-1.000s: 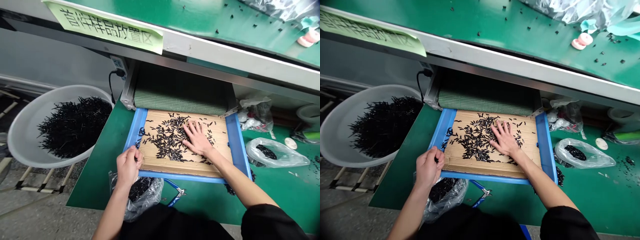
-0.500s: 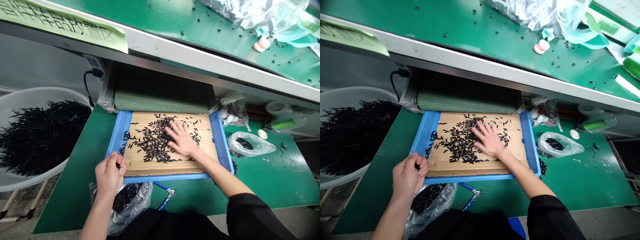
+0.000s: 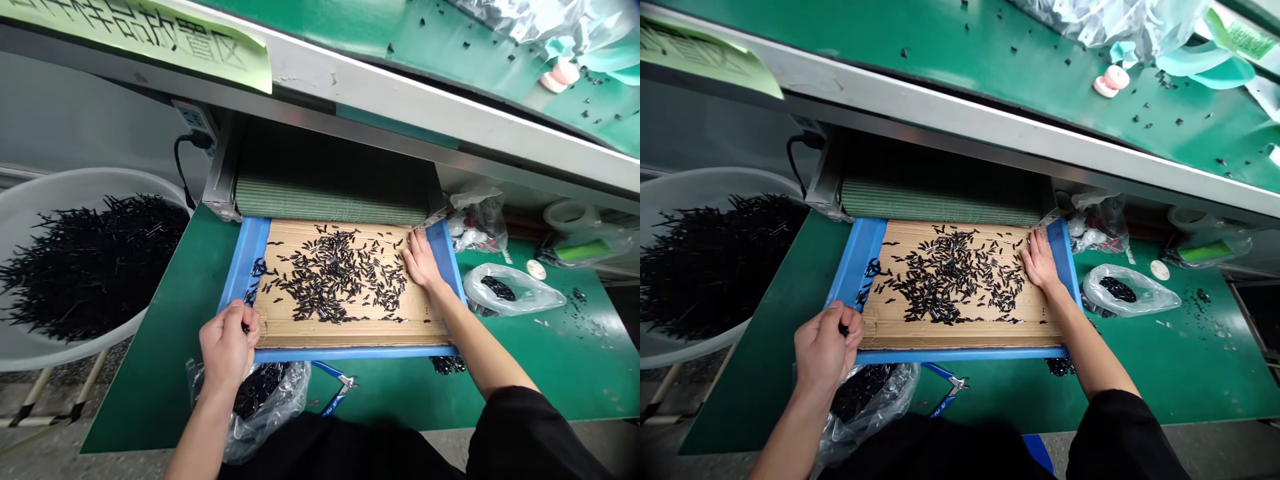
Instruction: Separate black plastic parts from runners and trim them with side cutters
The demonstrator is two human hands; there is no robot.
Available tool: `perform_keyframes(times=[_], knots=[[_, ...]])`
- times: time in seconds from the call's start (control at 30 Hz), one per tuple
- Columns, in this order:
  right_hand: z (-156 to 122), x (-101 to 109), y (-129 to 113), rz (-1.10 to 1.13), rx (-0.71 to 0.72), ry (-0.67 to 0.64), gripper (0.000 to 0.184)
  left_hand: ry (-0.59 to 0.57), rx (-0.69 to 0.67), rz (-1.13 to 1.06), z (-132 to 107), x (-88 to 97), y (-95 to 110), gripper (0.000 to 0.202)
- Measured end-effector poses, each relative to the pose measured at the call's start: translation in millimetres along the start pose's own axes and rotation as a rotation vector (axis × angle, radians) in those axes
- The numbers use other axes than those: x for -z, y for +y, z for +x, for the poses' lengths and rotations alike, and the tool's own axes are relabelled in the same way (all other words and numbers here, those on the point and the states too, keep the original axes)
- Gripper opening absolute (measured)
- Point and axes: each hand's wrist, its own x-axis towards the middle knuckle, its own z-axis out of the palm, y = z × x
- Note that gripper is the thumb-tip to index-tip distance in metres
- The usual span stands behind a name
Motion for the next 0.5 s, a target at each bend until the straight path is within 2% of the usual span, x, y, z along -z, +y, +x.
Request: perform_keyframes(times=[0.27, 0.5], knots=[[-2.9, 3.3, -3.1, -0.021, 0.016, 0.017, 0.072, -0.002, 0.006, -0.005, -0.2, -1.5, 1.3, 0.035], [-4.8, 6.5, -17.2, 0.022, 0.077, -0.026, 0.068, -0.003, 0.014, -0.005, -1.8, -1.9, 4.7, 0.036]])
